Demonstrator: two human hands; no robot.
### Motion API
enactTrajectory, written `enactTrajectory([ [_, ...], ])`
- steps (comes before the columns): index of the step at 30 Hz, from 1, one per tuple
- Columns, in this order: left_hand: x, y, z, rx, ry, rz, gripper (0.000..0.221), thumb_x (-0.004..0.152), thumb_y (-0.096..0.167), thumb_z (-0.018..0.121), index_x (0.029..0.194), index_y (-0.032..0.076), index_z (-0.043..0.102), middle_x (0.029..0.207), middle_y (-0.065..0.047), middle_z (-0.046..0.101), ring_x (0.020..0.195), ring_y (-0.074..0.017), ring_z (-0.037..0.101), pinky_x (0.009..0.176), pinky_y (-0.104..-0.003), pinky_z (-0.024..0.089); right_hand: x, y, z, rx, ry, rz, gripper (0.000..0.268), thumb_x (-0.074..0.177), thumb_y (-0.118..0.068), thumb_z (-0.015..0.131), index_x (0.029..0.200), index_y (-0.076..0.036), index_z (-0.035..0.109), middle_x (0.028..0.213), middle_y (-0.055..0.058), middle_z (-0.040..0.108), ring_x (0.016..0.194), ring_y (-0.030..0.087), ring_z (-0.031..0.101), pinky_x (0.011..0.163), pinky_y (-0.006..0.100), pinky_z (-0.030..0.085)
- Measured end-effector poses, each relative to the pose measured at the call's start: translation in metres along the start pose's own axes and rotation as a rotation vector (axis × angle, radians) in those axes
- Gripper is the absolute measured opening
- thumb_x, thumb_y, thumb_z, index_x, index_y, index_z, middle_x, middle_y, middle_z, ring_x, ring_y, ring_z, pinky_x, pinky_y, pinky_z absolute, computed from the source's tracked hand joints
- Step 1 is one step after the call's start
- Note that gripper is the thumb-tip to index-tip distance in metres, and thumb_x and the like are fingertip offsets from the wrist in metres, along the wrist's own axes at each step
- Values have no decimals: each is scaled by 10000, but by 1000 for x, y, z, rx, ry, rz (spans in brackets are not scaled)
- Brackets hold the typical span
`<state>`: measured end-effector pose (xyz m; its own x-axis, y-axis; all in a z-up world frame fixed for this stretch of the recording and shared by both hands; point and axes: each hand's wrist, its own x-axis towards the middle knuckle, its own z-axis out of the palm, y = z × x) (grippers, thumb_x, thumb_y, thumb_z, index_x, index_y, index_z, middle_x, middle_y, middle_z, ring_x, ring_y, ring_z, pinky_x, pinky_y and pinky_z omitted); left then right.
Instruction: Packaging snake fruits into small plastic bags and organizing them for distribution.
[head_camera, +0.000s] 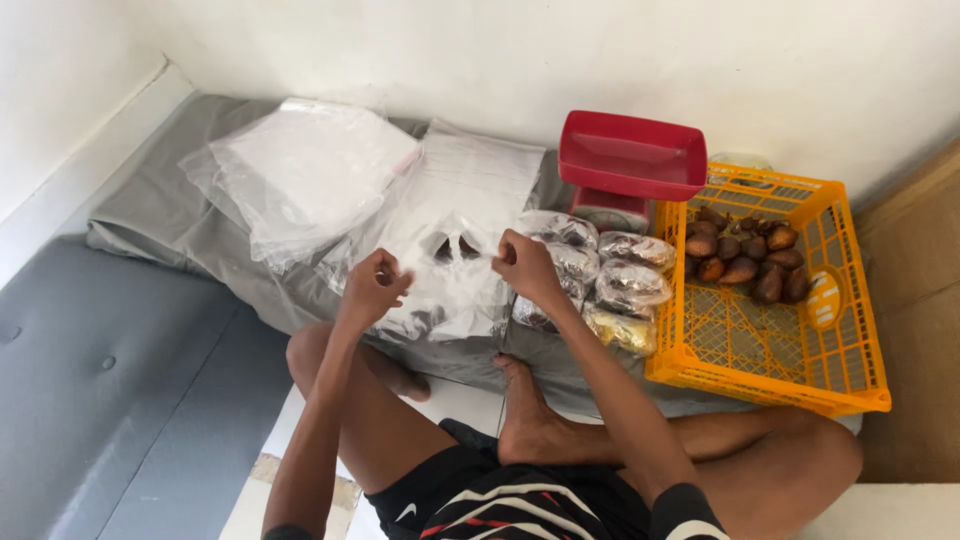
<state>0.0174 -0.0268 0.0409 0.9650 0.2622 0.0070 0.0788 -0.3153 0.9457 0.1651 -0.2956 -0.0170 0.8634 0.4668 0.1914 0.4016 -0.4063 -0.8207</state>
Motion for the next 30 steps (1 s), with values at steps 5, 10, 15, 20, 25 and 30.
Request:
enactTrajectory([
  [5, 11, -35, -22, 282, 209, 69, 161, 933, 89, 697, 945, 33, 547, 756, -159, 593, 730, -376, 714, 568, -488, 595, -9, 4, -16, -236, 168, 113, 192, 896, -129, 725, 894, -140, 534, 697, 105, 626, 744, 373, 679, 693, 511, 510],
  [10, 5, -13, -17, 568, 395, 226, 158, 919, 189, 646, 979, 78, 550, 866, -227, 622, 832, -521, 665, 672, -657, 542, -19, -45, -36, -392, 78, 199, 231, 957, -163, 614, 1153, -169, 492, 889, 195, 720, 939, 459, 709, 844, 606, 541],
  [15, 8, -11, -23, -3, 124, 49, 168, 982, 180, 638, 1070, 49, 582, 1008, -209, 666, 858, -346, 728, 676, -494, 669, -8, -9, -41, -112, 124, 114, 160, 946, -100, 699, 1068, -123, 598, 801, 84, 700, 656, 235, 739, 643, 413, 591],
  [20, -23, 65, -31, -292, -48, -108, 583, 875, 342, 847, 1241, -5, 554, 1130, -174, 637, 1024, -278, 723, 745, -438, 673, 7, 19, -40, 193, 99, 208, 208, 920, -122, 750, 1024, -95, 572, 798, 71, 626, 592, 181, 710, 457, 288, 547],
  [25, -13, 84, -39, -373, -209, -161, 571, 958, 453, 682, 1323, 31, 561, 1259, -135, 660, 1151, -253, 728, 714, -364, 682, 13, 13, -34, 195, 91, 270, 243, 914, -221, 795, 993, -132, 583, 842, 42, 611, 665, 159, 699, 381, 285, 523],
  [30, -7, 85, -42, -198, -297, -71, 740, 812, 516, 716, 1383, 95, 505, 1373, -97, 638, 1212, -220, 724, 871, -387, 692, 2, -47, -46, 263, 3, 431, 269, 936, -426, 795, 949, -249, 593, 877, -90, 623, 801, 19, 604, 479, 215, 495],
])
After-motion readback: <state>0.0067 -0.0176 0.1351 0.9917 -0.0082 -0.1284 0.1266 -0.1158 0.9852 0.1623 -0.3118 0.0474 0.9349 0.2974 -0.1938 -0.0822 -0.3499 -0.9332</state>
